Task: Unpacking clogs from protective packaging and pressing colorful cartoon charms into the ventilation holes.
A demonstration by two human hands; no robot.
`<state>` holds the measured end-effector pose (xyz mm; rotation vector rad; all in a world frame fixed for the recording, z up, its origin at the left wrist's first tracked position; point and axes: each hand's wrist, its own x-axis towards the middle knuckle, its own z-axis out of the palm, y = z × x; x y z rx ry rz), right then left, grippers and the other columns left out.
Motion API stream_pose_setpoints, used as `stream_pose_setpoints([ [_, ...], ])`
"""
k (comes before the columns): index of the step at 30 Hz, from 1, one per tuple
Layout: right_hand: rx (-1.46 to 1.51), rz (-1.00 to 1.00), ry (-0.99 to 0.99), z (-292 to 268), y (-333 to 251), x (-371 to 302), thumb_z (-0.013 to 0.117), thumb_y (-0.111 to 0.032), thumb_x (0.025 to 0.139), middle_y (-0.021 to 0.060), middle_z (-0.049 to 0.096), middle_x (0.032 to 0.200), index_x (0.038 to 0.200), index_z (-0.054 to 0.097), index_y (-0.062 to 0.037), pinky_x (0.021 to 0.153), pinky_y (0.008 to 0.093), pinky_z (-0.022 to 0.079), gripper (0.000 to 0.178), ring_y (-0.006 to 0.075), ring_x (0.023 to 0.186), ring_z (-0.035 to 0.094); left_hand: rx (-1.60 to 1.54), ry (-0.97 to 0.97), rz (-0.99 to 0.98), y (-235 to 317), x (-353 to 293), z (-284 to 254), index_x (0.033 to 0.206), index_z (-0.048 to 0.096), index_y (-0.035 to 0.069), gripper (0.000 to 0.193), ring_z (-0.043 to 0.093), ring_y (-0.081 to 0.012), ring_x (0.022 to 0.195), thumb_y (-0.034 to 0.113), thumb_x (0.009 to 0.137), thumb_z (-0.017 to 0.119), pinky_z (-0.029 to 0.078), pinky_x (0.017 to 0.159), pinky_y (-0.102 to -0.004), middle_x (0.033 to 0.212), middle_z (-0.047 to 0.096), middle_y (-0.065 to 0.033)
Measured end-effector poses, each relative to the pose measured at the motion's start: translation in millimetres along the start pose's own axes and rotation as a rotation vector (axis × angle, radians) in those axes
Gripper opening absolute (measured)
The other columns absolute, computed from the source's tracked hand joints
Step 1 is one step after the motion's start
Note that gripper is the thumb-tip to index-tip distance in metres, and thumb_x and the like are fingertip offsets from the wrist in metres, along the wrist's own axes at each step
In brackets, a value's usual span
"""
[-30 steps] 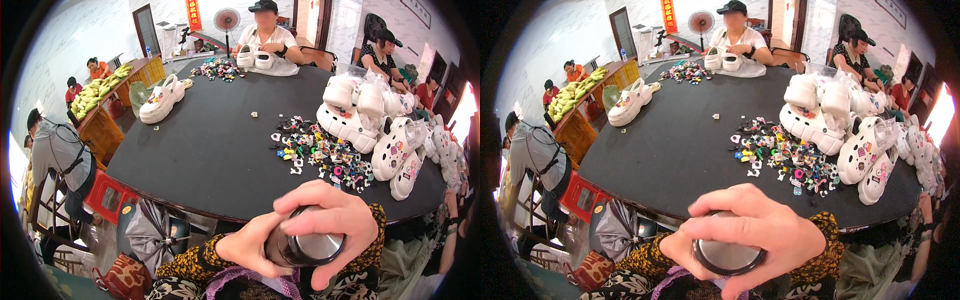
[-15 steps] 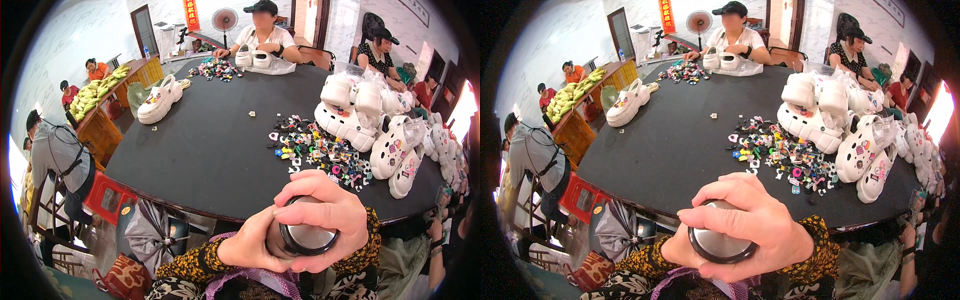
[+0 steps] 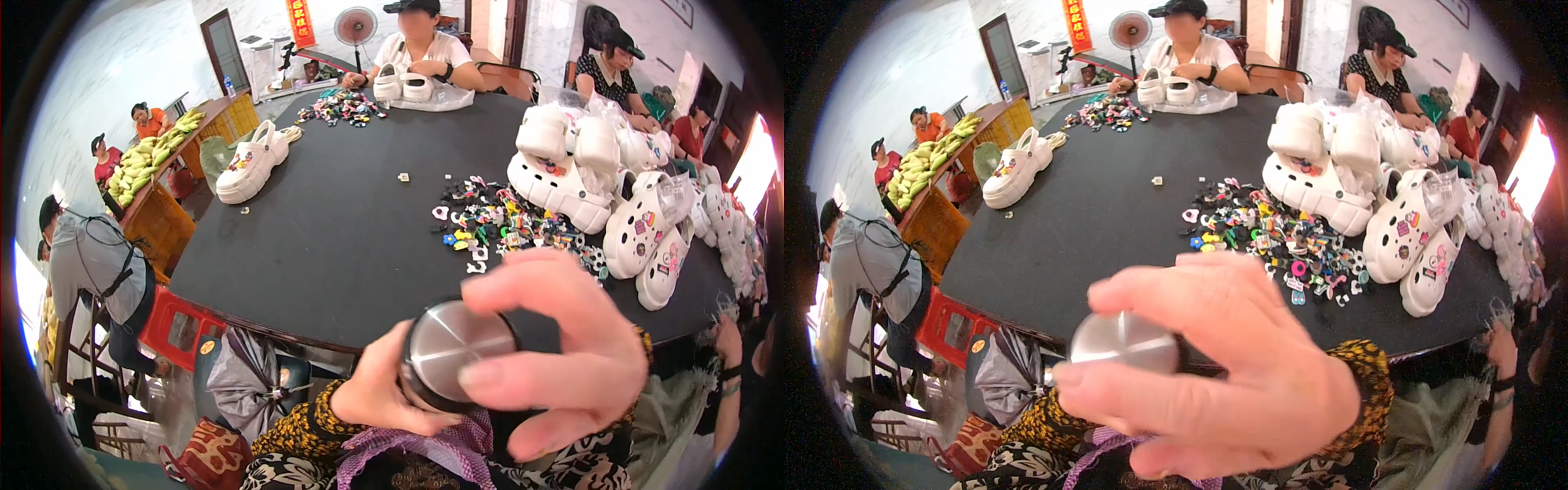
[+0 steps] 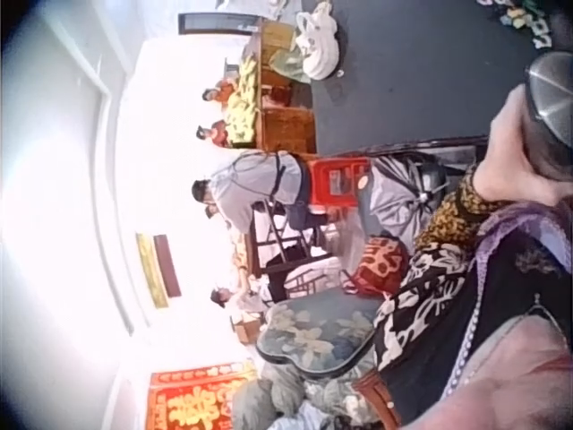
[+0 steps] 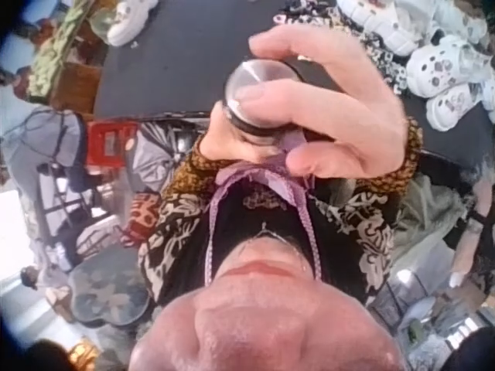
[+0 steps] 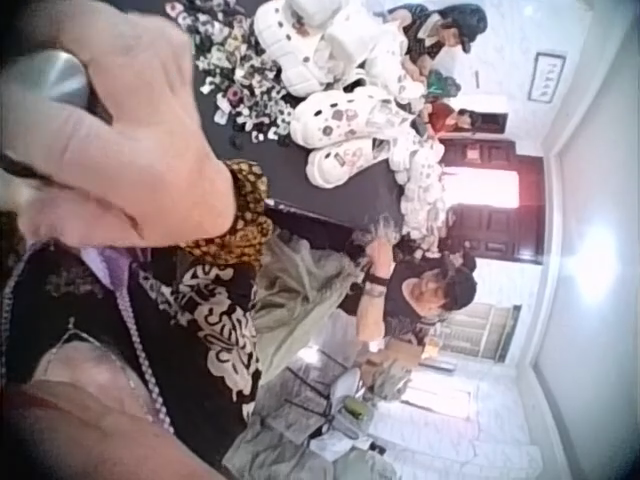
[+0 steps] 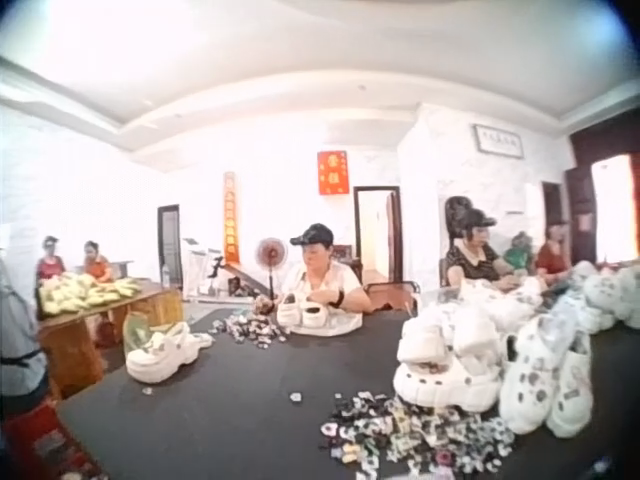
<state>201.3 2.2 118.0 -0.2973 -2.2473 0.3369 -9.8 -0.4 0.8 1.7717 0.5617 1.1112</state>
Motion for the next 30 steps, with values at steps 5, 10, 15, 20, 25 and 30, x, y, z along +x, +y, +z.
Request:
stream_pose_setpoints([
  [5,-0.565,0.228,0.128,-3.7,-65.1,9.8,0.05,-0.015,0.087,0.0044,0.06,0.09,0.09,0.061,-0.024,0.077,0.0442,0.046,0.015,0.0172,0.068,0.059,-0.15,-0.028,-0.295,6.7,-11.9,-15.2,0.123,0.047,-0.006,0.077,0.058,-0.012,0.097,0.01,0.057,0.085,0.049,0.082,-0.0281,0.116,0.06,-0.0115],
  [10,-0.628,0.402,0.106,-11.1,-61.3,-13.6,0.05,-0.015,0.086,0.0043,0.06,0.089,0.09,0.061,-0.0238,0.077,0.0441,0.046,0.015,0.0171,0.068,0.058,-0.341,0.177,-0.096,-28.5,-31.1,-21.7,0.126,0.045,0.001,0.083,0.054,-0.0252,0.103,0.004,0.051,0.08,0.046,0.087,-0.0368,0.115,0.052,-0.0142],
  [15,-0.697,0.466,0.055,-22.3,-74.9,-14.5,0.05,-0.014,0.085,0.0042,0.06,0.088,0.09,0.061,-0.0235,0.076,0.044,0.046,0.015,0.0169,0.067,0.058,-0.279,0.253,-0.057,-19.8,-32.5,-25.3,0.126,0.041,0.001,0.091,0.055,-0.0244,0.098,0.012,0.046,0.083,0.048,0.081,-0.036,0.109,0.053,-0.0162],
  [20,-0.747,0.535,-0.013,-34.1,-85.3,-23.7,0.051,-0.013,0.084,0.004,0.06,0.087,0.09,0.062,-0.0232,0.076,0.0439,0.046,0.016,0.0167,0.066,0.058,-0.235,0.299,-0.116,-22.4,-33.7,-20.3,0.129,0.036,-0.003,0.098,0.055,-0.0236,0.095,0.018,0.046,0.083,0.048,0.079,-0.0342,0.107,0.054,-0.0183],
  [25,-0.827,0.581,-0.046,-42.6,-93.7,-21.8,0.051,-0.013,0.083,0.0039,0.06,0.086,0.09,0.062,-0.0229,0.076,0.0437,0.046,0.016,0.0165,0.065,0.057,-0.237,0.383,-0.069,-21.0,-33.0,-20.9,0.132,0.033,-0.004,0.103,0.055,-0.0262,0.096,0.022,0.046,0.084,0.048,0.077,-0.0347,0.105,0.055,-0.02],
  [30,-0.909,0.59,-0.077,-54.1,-94.0,-25.8,0.051,-0.012,0.082,0.0037,0.06,0.085,0.089,0.062,-0.0225,0.076,0.0436,0.046,0.017,0.0163,0.064,0.057,-0.279,0.414,-0.114,-15.9,-31.0,-20.9,0.132,0.034,-0.005,0.105,0.059,-0.0244,0.089,0.021,0.045,0.087,0.051,0.071,-0.0308,0.104,0.057,-0.0208],
])
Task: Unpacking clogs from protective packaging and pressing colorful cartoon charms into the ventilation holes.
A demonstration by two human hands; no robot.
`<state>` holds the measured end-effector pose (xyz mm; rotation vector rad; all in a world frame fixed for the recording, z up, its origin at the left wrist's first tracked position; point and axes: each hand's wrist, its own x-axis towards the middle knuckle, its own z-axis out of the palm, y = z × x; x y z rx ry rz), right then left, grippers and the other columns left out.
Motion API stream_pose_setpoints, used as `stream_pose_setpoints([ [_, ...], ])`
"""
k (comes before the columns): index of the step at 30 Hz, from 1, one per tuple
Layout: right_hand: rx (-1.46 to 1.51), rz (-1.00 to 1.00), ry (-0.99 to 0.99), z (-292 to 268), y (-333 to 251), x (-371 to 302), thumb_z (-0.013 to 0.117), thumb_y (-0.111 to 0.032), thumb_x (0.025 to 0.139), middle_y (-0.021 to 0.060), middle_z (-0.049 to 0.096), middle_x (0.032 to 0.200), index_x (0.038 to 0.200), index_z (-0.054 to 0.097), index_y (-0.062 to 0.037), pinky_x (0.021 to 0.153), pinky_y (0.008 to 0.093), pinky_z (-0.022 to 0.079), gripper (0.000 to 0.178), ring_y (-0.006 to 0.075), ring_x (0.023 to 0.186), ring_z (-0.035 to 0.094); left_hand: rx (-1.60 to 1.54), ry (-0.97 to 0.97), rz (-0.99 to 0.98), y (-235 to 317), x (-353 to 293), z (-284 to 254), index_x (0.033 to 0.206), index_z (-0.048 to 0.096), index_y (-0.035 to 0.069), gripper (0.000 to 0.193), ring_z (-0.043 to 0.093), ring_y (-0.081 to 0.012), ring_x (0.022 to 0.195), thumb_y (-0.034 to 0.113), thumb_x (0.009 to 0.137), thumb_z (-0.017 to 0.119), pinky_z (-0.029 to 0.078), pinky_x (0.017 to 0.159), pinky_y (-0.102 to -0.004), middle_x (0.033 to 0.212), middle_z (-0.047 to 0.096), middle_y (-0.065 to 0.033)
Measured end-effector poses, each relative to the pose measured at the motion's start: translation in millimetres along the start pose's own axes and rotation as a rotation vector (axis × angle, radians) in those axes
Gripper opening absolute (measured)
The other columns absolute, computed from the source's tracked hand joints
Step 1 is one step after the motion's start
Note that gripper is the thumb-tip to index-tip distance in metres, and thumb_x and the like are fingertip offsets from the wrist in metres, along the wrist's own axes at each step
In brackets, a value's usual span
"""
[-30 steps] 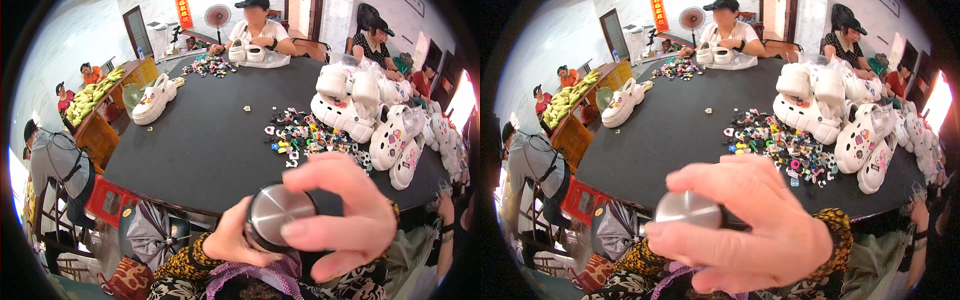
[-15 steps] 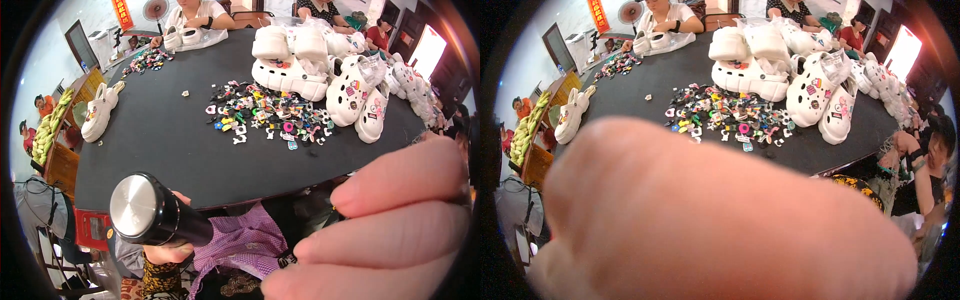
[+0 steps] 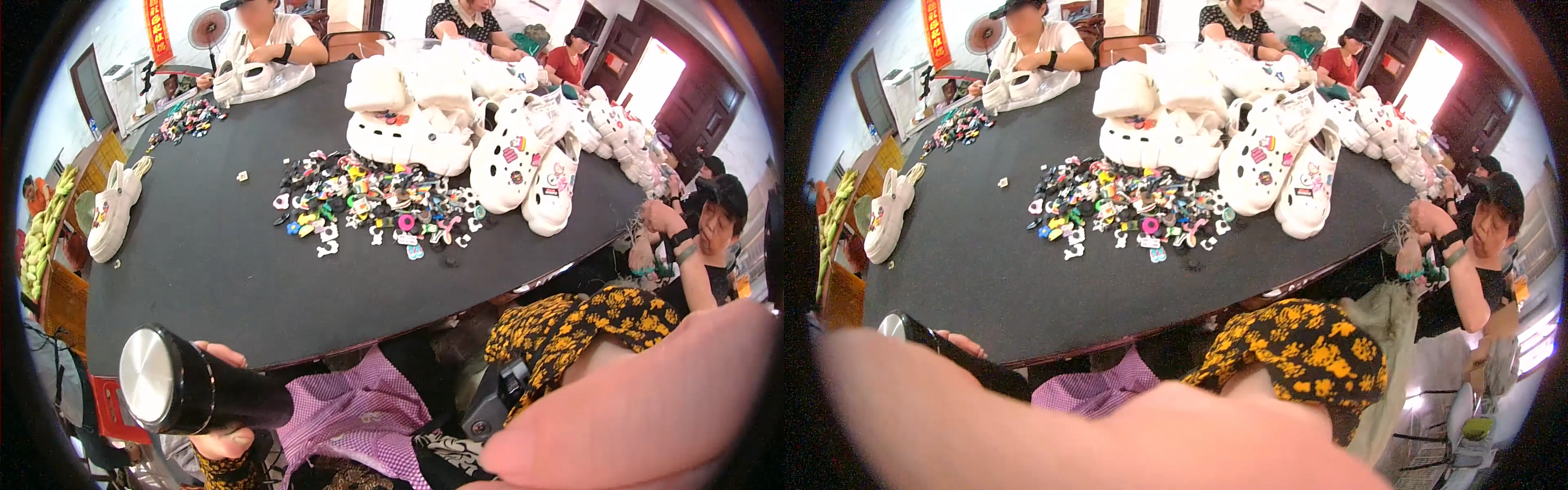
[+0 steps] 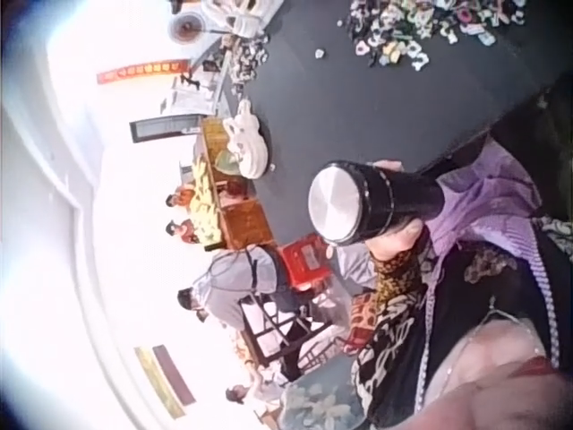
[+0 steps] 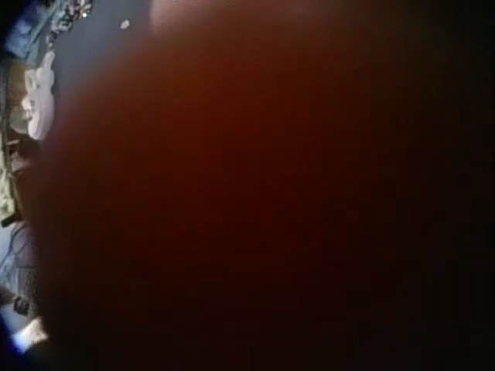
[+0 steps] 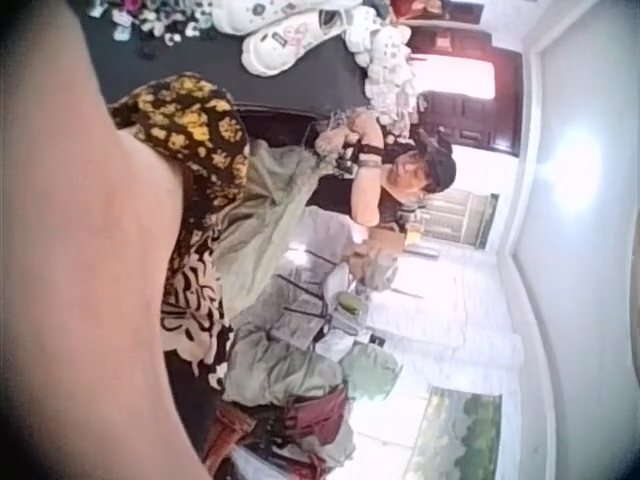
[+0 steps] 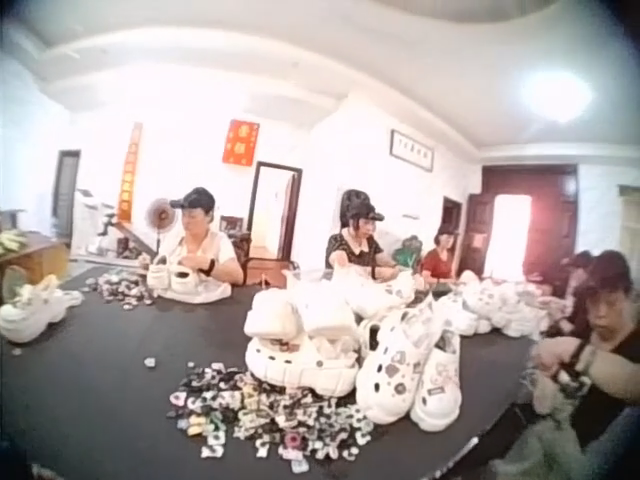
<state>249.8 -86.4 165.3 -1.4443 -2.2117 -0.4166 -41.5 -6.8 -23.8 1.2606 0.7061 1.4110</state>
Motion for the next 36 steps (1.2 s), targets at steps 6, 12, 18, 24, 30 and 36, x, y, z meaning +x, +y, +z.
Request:
stream_pose_setpoints([
  [6,-0.035,-0.023,0.003,-2.9,7.6,9.5,0.052,-0.011,0.081,0.0035,0.06,0.084,0.089,0.062,-0.0222,0.075,0.0435,0.046,0.017,0.016,0.063,0.057,0.107,0.0,0.111,3.4,-0.2,-12.1,0.129,0.035,-0.005,0.103,0.06,-0.0242,0.084,0.021,0.044,0.088,0.052,0.069,-0.0294,0.099,0.058,-0.0211],
  [12,0.093,-0.09,0.041,22.4,5.2,21.3,0.052,-0.01,0.08,0.0033,0.06,0.082,0.089,0.062,-0.0218,0.075,0.0433,0.046,0.018,0.0158,0.062,0.056,-0.01,-0.044,-0.027,1.0,-4.7,-19.9,0.133,0.033,0.0,0.101,0.058,-0.0266,0.095,0.01,0.045,0.082,0.051,0.076,-0.0339,0.109,0.054,-0.0225],
  [18,0.279,-0.125,0.035,44.7,-11.0,31.0,0.053,-0.009,0.079,0.0032,0.06,0.081,0.089,0.063,-0.0214,0.074,0.0431,0.046,0.019,0.0156,0.061,0.056,0.085,0.081,0.031,10.9,4.6,-22.9,0.13,0.037,-0.001,0.095,0.056,-0.0229,0.097,0.012,0.048,0.082,0.048,0.08,-0.0322,0.112,0.054,-0.0182],
  [24,0.389,-0.243,0.003,48.3,-35.6,50.6,0.053,-0.008,0.078,0.003,0.06,0.08,0.089,0.063,-0.0211,0.074,0.043,0.046,0.02,0.0153,0.06,0.056,0.451,0.223,0.285,31.6,30.9,-56.4,0.12,0.047,-0.004,0.072,0.06,-0.023,0.092,0.025,0.063,0.079,0.05,0.081,-0.0339,0.109,0.059,-0.0183],
  [30,0.512,-0.384,0.086,91.7,-5.7,53.3,0.056,0.001,0.073,0.0023,0.059,0.065,0.09,0.065,-0.0071,0.071,0.04,0.045,0.022,0.015,0.053,0.054,0.412,0.446,0.309,42.1,73.6,-115.2,0.111,0.052,0.002,0.045,0.057,-0.013,0.085,0.004,0.07,0.071,0.046,0.077,-0.0277,0.095,0.059,-0.0031],
  [36,0.626,-0.233,0.039,155.8,3.7,29.9,0.057,0.001,0.073,0.0003,0.061,0.069,0.1,0.067,-0.0078,0.073,0.0355,0.045,0.03,0.0192,0.06,0.056,0.497,0.666,0.437,61.4,107.4,-212.7,0.107,0.053,0.002,0.04,0.058,-0.0139,0.086,0.004,0.072,0.073,0.047,0.08,-0.0302,0.096,0.06,-0.0042],
])
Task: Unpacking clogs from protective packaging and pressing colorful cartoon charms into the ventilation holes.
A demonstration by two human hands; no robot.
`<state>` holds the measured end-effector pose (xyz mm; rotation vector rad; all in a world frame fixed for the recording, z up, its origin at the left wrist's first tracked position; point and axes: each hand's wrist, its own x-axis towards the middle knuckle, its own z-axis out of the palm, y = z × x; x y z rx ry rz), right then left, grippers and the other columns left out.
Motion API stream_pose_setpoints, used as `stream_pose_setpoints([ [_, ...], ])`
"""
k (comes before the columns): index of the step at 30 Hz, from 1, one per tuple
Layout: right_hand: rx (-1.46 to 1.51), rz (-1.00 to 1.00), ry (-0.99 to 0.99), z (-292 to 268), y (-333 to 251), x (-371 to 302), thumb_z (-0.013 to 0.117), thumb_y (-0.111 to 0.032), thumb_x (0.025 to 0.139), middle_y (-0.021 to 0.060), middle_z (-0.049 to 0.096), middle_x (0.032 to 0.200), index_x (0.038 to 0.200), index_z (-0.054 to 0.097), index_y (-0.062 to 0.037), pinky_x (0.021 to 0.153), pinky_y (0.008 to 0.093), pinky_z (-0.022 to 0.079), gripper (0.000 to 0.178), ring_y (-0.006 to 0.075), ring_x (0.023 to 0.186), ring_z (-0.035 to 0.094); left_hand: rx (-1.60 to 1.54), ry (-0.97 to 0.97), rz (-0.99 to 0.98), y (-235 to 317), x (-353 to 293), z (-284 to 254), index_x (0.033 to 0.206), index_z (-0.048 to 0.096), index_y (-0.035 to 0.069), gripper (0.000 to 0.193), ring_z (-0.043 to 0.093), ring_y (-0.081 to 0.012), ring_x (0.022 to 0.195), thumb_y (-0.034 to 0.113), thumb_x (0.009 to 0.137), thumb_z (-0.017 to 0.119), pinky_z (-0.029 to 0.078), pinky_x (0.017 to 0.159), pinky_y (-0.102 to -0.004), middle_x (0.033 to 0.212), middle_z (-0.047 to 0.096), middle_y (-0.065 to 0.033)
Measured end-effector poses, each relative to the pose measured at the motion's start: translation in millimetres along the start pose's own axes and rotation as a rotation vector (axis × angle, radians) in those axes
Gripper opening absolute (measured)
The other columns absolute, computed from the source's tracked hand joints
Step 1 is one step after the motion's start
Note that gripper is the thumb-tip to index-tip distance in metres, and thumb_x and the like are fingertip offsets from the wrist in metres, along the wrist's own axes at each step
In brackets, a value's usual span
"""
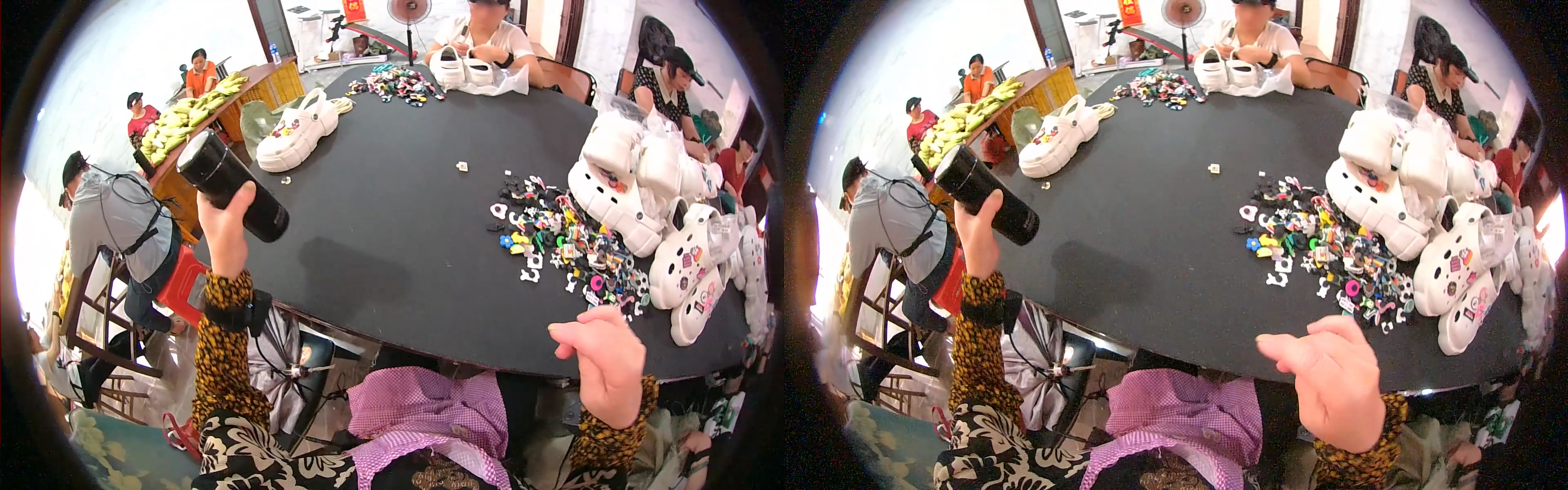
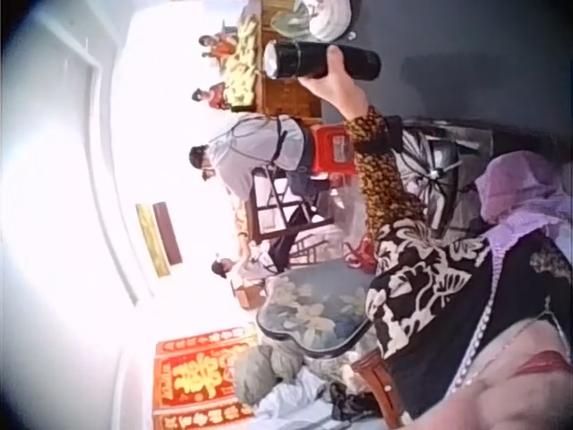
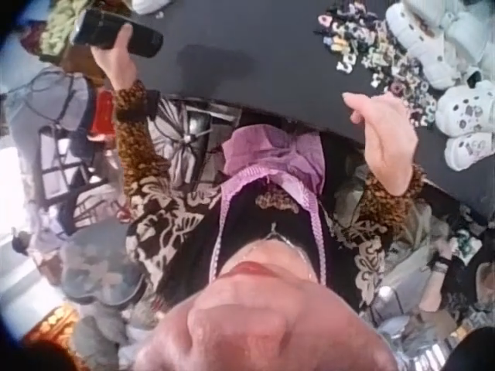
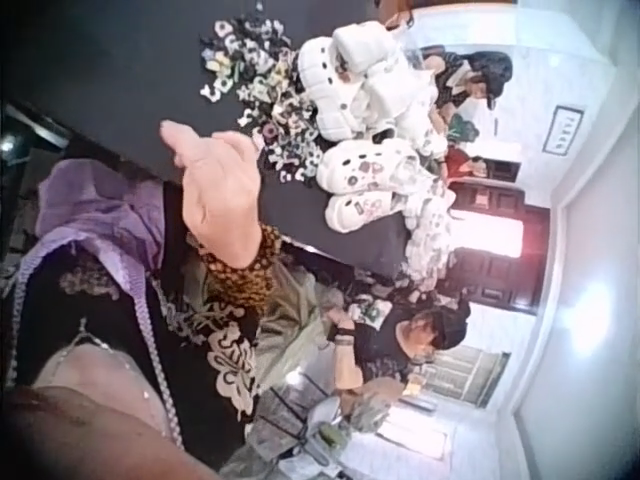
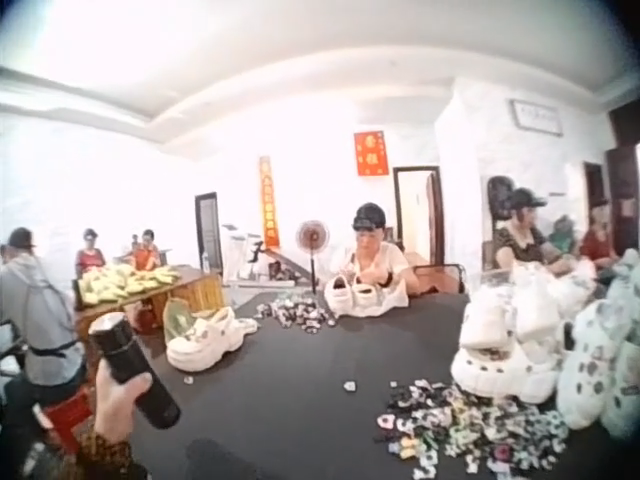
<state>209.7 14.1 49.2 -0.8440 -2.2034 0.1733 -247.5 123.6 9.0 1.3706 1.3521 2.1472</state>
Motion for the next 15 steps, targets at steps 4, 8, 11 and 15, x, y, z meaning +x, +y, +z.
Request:
stream_pose_setpoints([
  [4,0.109,0.333,0.029,25.3,28.2,-34.3,0.051,0.006,0.081,0.0053,0.06,0.069,0.104,0.064,-0.0038,0.065,0.03,0.046,0.029,0.0182,0.061,0.058,0.071,0.083,0.06,-29.2,44.4,-14.4,0.104,0.053,0.002,0.04,0.059,-0.0144,0.086,0.005,0.071,0.075,0.048,0.08,-0.0297,0.096,0.061,-0.0055],
  [8,0.28,0.619,0.11,53.9,59.3,-74.4,0.048,0.005,0.088,0.0094,0.06,0.068,0.106,0.062,-0.0006,0.057,0.0245,0.046,0.024,0.0138,0.06,0.057,-0.036,0.122,0.051,-42.8,75.2,-16.5,0.101,0.054,0.0,0.038,0.061,-0.0156,0.082,0.004,0.07,0.075,0.05,0.076,-0.0316,0.092,0.061,-0.0065],
  [11,0.327,0.647,0.183,71.5,73.9,-90.9,0.044,0.004,0.091,0.0069,0.058,0.067,0.106,0.062,0.0001,0.056,0.0236,0.046,0.024,0.0113,0.059,0.055,0.062,0.128,0.055,-67.7,93.8,-21.3,0.101,0.052,0.0,0.041,0.06,-0.0156,0.082,0.006,0.069,0.077,0.05,0.077,-0.0303,0.093,0.061,-0.0069],
  [15,0.346,0.663,0.282,80.0,79.8,-98.1,0.042,-0.001,0.094,0.0042,0.056,0.065,0.107,0.061,0.0003,0.053,0.0226,0.045,0.022,0.0097,0.057,0.054,0.125,0.11,0.025,-102.5,108.8,-22.4,0.105,0.049,-0.001,0.049,0.059,-0.0156,0.081,0.009,0.068,0.079,0.049,0.077,-0.0296,0.092,0.061,-0.0068],
])
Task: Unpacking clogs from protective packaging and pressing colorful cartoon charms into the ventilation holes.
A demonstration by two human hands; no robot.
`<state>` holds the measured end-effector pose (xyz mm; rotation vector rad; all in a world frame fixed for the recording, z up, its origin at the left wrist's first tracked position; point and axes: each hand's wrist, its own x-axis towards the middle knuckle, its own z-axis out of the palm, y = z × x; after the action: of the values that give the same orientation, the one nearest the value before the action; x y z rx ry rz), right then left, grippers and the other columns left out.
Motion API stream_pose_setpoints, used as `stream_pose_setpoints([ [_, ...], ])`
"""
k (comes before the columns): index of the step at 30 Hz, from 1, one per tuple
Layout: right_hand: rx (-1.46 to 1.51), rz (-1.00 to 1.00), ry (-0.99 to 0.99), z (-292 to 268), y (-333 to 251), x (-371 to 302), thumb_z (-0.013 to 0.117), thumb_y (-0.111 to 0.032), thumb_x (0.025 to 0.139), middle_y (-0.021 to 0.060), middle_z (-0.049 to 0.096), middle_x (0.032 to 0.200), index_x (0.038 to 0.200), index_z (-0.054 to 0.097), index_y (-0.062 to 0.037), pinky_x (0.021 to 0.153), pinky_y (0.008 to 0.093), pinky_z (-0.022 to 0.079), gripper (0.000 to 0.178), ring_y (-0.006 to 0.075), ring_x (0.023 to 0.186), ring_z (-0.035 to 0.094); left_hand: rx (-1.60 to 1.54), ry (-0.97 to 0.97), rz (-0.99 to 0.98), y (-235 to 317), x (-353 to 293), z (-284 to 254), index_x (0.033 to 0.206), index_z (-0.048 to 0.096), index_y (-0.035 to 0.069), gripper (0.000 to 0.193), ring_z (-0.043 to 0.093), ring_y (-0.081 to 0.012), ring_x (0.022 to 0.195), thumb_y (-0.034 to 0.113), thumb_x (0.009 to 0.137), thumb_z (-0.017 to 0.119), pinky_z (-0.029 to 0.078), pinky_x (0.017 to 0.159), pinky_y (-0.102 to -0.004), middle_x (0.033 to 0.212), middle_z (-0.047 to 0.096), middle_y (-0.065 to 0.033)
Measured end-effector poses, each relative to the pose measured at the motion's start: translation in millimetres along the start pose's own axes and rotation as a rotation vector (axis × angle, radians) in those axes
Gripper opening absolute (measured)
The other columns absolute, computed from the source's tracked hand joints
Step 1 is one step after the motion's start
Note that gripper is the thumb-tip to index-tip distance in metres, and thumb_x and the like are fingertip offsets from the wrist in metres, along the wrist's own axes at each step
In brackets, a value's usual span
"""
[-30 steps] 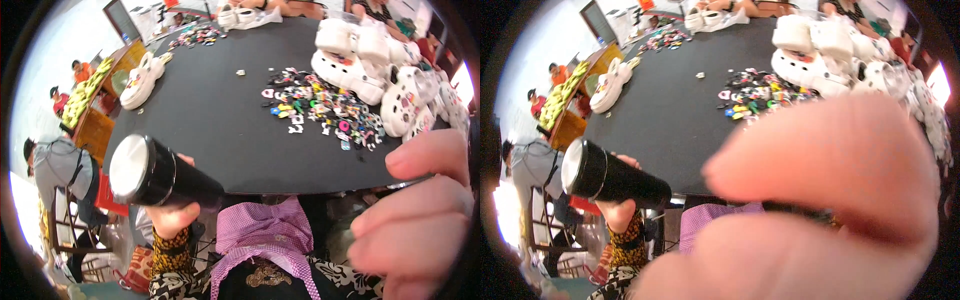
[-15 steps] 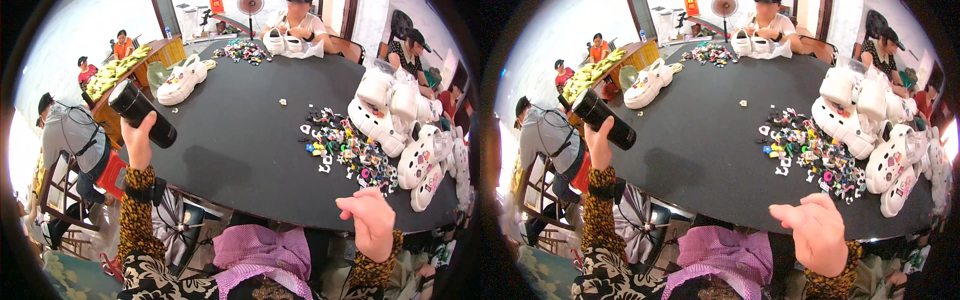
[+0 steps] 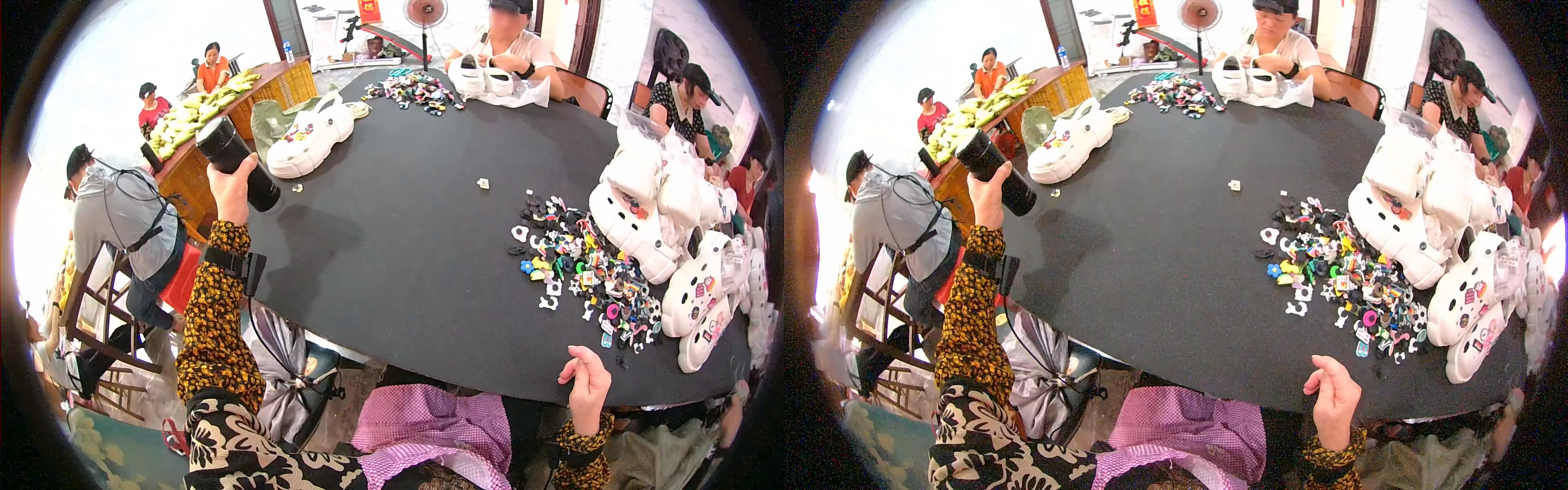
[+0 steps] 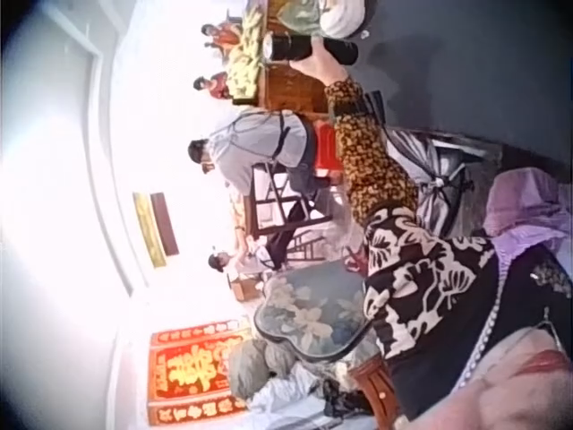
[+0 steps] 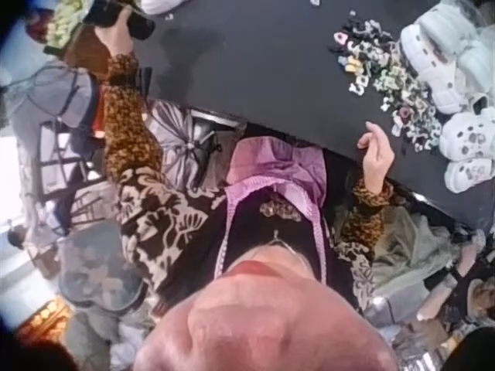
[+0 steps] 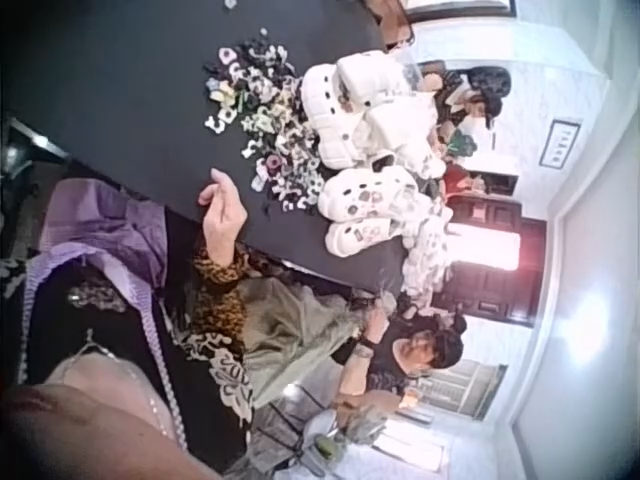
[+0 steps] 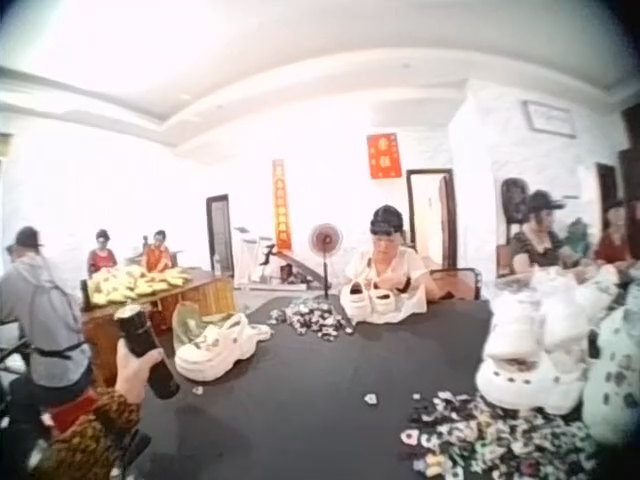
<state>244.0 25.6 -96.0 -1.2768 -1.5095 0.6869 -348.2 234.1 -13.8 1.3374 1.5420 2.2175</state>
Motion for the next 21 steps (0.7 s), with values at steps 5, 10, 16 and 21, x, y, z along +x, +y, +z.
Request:
stream_pose_setpoints([
  [5,0.0,-0.003,0.017,-1.0,3.2,-1.0,0.043,-0.003,0.094,0.0039,0.054,0.063,0.107,0.06,0.0002,0.052,0.0222,0.043,0.022,0.0097,0.055,0.053,0.138,0.081,-0.023,-38.0,10.2,2.7,0.104,0.049,-0.001,0.053,0.059,-0.0167,0.082,0.011,0.064,0.082,0.049,0.077,-0.0307,0.094,0.061,-0.0078],
  [10,-0.03,-0.027,-0.005,-2.6,6.7,-1.3,0.043,-0.003,0.094,0.0045,0.054,0.063,0.107,0.06,0.0008,0.051,0.0229,0.043,0.022,0.0103,0.054,0.052,0.071,0.071,-0.011,-43.4,9.1,7.0,0.103,0.05,-0.001,0.052,0.06,-0.0166,0.081,0.011,0.064,0.082,0.049,0.076,-0.0312,0.093,0.062,-0.0084],
  [16,-0.052,-0.048,0.011,-3.5,8.6,-1.3,0.043,-0.003,0.093,0.0047,0.054,0.063,0.107,0.06,0.0012,0.051,0.0229,0.043,0.022,0.0106,0.054,0.052,0.137,0.078,0.008,-39.9,15.0,12.4,0.102,0.05,-0.001,0.051,0.06,-0.0172,0.082,0.013,0.064,0.082,0.049,0.077,-0.0311,0.093,0.062,-0.0088],
  [21,-0.04,-0.061,0.0,0.0,7.4,-0.6,0.043,-0.001,0.093,0.005,0.055,0.064,0.107,0.06,0.0015,0.051,0.023,0.043,0.022,0.0106,0.054,0.052,0.188,0.107,-0.013,-52.9,18.4,0.2,0.101,0.05,-0.002,0.052,0.06,-0.0177,0.083,0.014,0.064,0.083,0.048,0.077,-0.0315,0.093,0.062,-0.0088],
])
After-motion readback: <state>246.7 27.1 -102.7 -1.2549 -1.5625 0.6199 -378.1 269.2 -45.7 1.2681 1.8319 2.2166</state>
